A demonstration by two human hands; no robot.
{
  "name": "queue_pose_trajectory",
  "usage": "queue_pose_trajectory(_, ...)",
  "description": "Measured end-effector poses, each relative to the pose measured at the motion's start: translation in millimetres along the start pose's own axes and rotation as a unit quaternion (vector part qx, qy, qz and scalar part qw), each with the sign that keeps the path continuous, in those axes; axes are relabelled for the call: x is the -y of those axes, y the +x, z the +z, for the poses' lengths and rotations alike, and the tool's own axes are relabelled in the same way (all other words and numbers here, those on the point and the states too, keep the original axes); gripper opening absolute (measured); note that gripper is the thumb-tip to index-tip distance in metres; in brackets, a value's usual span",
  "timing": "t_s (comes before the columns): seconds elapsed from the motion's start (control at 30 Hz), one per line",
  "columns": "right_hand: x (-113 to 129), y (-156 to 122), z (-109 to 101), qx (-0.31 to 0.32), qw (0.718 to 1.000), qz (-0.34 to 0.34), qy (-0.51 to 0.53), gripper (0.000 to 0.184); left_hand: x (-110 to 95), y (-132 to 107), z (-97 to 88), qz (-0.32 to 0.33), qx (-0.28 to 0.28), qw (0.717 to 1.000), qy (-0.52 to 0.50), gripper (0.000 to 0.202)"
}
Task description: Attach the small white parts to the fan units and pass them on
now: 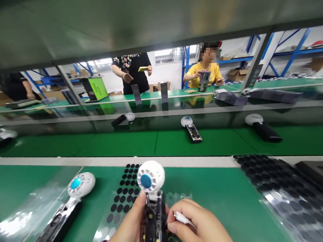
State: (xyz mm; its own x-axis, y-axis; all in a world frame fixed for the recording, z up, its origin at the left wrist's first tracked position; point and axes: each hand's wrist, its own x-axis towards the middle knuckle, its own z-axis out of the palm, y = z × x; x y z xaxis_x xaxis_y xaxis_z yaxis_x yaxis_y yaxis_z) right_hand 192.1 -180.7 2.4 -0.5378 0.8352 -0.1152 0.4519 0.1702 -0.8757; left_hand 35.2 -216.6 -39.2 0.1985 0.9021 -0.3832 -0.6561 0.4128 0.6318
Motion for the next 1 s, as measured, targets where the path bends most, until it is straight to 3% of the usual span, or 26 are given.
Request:
queue_pose_trajectory(0.17,3.1,-0.9,6.5,0.017,0.999,-0.039,-0.035,0.015,-3.5,-4.6,6.8,0.028,-0.013,0.996,0.08,0.05)
queue_pose_trajectory(0.47,0.8,1.4,19.9,-0.023,0.979,-0.11,-0.17,0.024,1.2,-1.8,2.6,0.11,-0.051,0.982,0.144,0.038)
queue_pose_trajectory(1.0,-4.7,2.0,23.2,0.006,0.969,-0.122,-0.213,0.032,3.0,-3.5,6.8,0.091,-0.089,0.97,0.208,0.043)
